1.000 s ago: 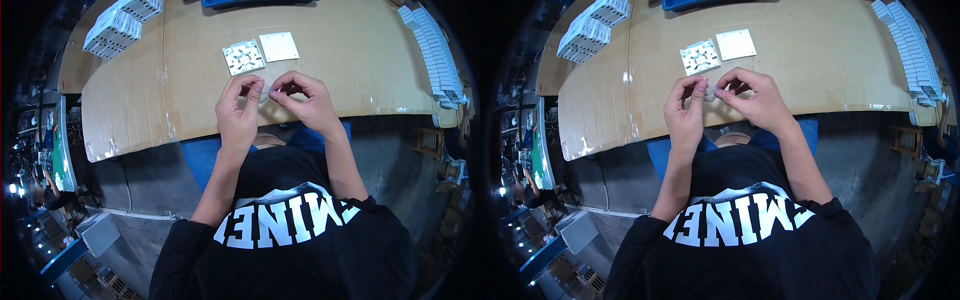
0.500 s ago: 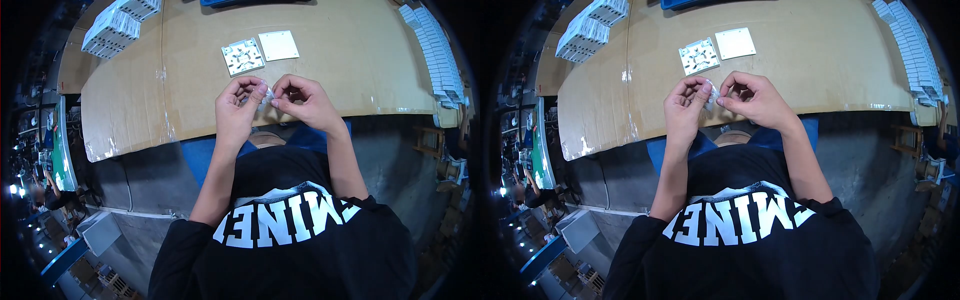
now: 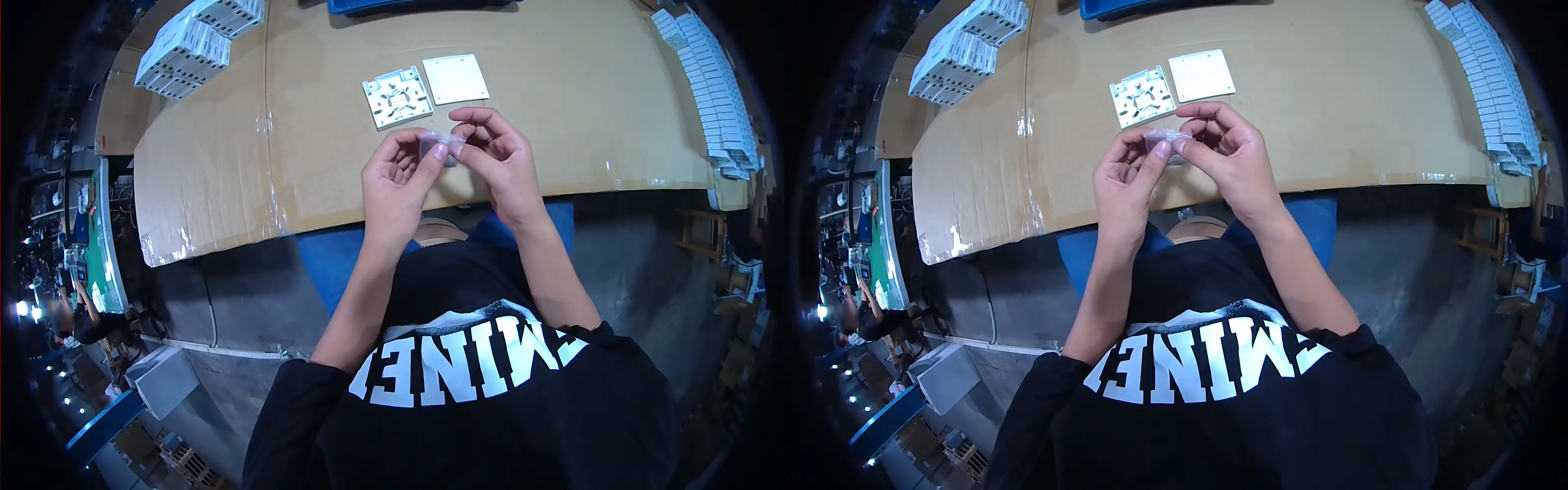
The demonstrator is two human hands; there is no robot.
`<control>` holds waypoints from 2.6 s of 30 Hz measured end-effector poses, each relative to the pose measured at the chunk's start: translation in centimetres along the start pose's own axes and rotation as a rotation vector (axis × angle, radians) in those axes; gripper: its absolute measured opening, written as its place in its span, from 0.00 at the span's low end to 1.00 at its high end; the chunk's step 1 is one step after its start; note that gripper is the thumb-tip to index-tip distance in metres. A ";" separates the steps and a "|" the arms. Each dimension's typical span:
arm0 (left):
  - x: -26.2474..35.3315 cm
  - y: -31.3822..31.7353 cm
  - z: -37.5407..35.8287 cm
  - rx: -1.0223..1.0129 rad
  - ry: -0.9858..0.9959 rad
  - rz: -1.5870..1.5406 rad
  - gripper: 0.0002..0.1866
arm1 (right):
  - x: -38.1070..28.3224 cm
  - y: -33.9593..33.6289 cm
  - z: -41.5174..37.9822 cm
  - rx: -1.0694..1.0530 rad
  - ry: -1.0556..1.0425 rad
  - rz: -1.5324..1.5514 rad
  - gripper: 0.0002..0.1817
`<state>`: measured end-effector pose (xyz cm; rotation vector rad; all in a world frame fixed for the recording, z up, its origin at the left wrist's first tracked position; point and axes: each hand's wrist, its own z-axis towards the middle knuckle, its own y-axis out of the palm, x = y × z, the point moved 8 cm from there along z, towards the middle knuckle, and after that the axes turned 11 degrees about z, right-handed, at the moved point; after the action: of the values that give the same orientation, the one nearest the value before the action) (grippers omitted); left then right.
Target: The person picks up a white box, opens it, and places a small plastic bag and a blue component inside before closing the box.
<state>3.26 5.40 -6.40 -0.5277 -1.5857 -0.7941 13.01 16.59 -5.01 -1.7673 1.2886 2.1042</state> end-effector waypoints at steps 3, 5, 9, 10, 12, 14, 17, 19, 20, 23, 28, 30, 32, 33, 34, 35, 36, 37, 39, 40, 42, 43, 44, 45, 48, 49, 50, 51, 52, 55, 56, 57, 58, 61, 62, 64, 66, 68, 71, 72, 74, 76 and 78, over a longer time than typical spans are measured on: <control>0.1 0.1 -0.2 0.032 0.008 -0.037 0.12 | 0.0 0.0 0.0 0.022 0.045 0.143 0.18; 0.6 0.1 -0.4 0.071 0.072 -0.081 0.11 | 0.3 0.2 -0.2 0.021 0.083 0.140 0.16; 1.0 0.1 -0.4 0.091 0.086 -0.085 0.11 | 1.3 -0.5 -0.4 0.044 0.187 0.103 0.10; 0.7 0.2 -0.5 0.077 0.054 -0.077 0.10 | 1.4 -0.7 -0.4 0.047 0.188 0.103 0.10; 0.4 0.3 -0.5 0.064 0.025 -0.070 0.10 | 1.2 -0.8 -0.3 0.039 0.137 0.053 0.10; 0.1 -0.1 -0.6 0.108 0.018 -0.013 0.09 | 1.0 -0.6 -0.3 0.033 0.106 0.022 0.10; 0.5 -0.2 -0.7 0.122 0.030 0.046 0.10 | 0.6 -0.4 -0.2 0.020 0.074 0.018 0.10; 0.6 -0.2 -0.6 0.116 0.030 0.033 0.10 | 0.5 -0.3 -0.3 0.014 0.075 0.045 0.10; 0.6 -0.1 -0.6 0.112 0.029 0.021 0.10 | 0.6 -0.4 -0.3 0.019 0.066 0.046 0.09; 1.1 0.2 -0.9 0.149 0.032 0.005 0.10 | 0.5 -0.6 -0.3 0.031 0.065 0.047 0.09; 0.7 0.0 -0.8 0.129 0.045 0.032 0.11 | 0.5 -0.7 -0.4 0.042 0.099 0.063 0.09; 0.7 0.0 -0.7 0.125 0.046 0.046 0.11 | 0.5 -0.7 -0.4 0.039 0.092 0.059 0.08; 0.6 0.0 -0.7 0.126 0.043 0.038 0.10 | 0.5 -0.7 -0.3 0.041 0.089 0.040 0.08; 0.6 0.0 -0.8 0.125 0.045 0.038 0.10 | 0.5 -0.8 -0.3 0.043 0.088 0.021 0.08; 0.6 0.0 -0.8 0.123 0.044 0.043 0.10 | 0.5 -0.8 -0.3 0.042 0.085 0.020 0.08; 0.6 0.0 -0.7 0.121 0.044 0.047 0.10 | 0.5 -0.7 -0.3 0.046 0.081 0.026 0.07; 0.6 0.0 -0.7 0.120 0.049 0.047 0.10 | 0.4 -0.7 -0.3 0.050 0.076 0.033 0.07; 0.5 0.0 -0.6 0.115 0.042 0.029 0.10 | 0.5 -0.8 -0.3 0.049 0.072 0.033 0.07; 0.6 -0.1 -0.6 0.107 0.039 0.010 0.11 | 0.5 -0.9 -0.2 0.043 0.071 0.013 0.07; 0.6 -0.1 -0.7 0.104 0.032 0.017 0.11 | 0.5 -0.9 -0.2 0.045 0.067 0.012 0.07; 0.6 -0.1 -0.8 0.099 0.028 0.021 0.11 | 0.5 -0.9 -0.3 0.054 0.089 0.028 0.08; 0.6 -0.1 -0.8 0.101 0.026 0.023 0.11 | 0.5 -0.9 -0.2 0.054 0.088 0.027 0.08; 0.5 -0.2 -0.8 0.103 0.023 0.024 0.11 | 0.5 -0.8 -0.2 0.051 0.080 0.023 0.08; 0.6 -0.2 -0.8 0.105 0.023 0.025 0.11 | 0.5 -0.8 -0.2 0.048 0.072 0.020 0.07; 1.0 -0.2 -1.1 0.111 0.032 0.044 0.11 | 0.6 -0.9 -0.2 0.048 0.071 0.003 0.07; 1.0 -0.3 -1.1 0.108 0.035 0.043 0.11 | 0.6 -1.0 -0.2 0.049 0.071 0.001 0.07; 1.0 -0.3 -1.1 0.105 0.040 0.043 0.11 | 0.6 -0.9 -0.3 0.053 0.060 0.009 0.07; 1.0 -0.3 -1.1 0.104 0.040 0.042 0.11 | 0.5 -0.9 -0.2 0.056 0.049 0.016 0.07; 1.0 -0.4 -1.1 0.104 0.041 0.048 0.10 | 0.5 -0.9 -0.2 0.056 0.049 0.016 0.07; 0.9 -0.5 -1.1 0.103 0.038 0.058 0.10 | 0.6 -0.9 -0.3 0.048 0.051 0.008 0.07; 0.9 -0.5 -1.1 0.102 0.039 0.062 0.10 | 0.7 -1.0 -0.2 0.044 0.047 -0.007 0.07; 0.9 -0.4 -1.1 0.102 0.039 0.060 0.10 | 0.7 -1.0 -0.2 0.039 0.043 -0.022 0.07; 1.0 -0.4 -1.1 0.107 0.037 0.058 0.10 | 0.8 -1.1 -0.2 0.038 0.043 -0.023 0.07; 0.7 -0.6 -1.1 0.103 0.002 0.029 0.10 | 0.8 -0.8 -0.2 0.012 -0.005 -0.062 0.07; 0.4 -0.7 -1.1 0.092 -0.032 0.000 0.10 | 0.7 -0.5 -0.1 -0.001 -0.027 -0.043 0.07; 0.0 -0.9 -1.0 0.087 -0.027 -0.008 0.10 | 0.5 -0.5 -0.2 -0.012 -0.048 -0.028 0.07; 0.0 -0.9 -0.9 0.084 -0.021 -0.015 0.10 | 0.9 -0.8 -0.1 -0.001 -0.017 -0.069 0.07; 0.3 -1.1 -0.9 0.107 -0.012 -0.016 0.10 | 1.1 -0.8 0.0 -0.009 0.007 -0.073 0.07; 0.3 -1.0 -1.0 0.119 0.009 -0.011 0.10 | 1.6 -0.6 -0.1 -0.009 0.028 -0.053 0.07; 0.3 -0.9 -1.0 0.118 0.009 -0.013 0.10 | 1.6 -0.5 0.0 -0.010 0.022 -0.025 0.07; 0.8 -0.9 -1.1 0.120 0.052 0.041 0.09 | 1.6 -0.3 -0.1 -0.029 0.032 -0.030 0.07; 1.1 -0.7 -1.2 0.126 0.080 0.058 0.09 | 1.7 0.0 0.1 -0.051 0.040 -0.031 0.07; 1.2 -0.6 -1.3 0.130 0.102 0.072 0.09 | 1.6 -0.1 0.1 -0.061 0.028 -0.018 0.07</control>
<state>3.52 3.95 -5.30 -0.4413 -1.5043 -0.6491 12.48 16.02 -6.40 -1.8318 1.2227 2.1388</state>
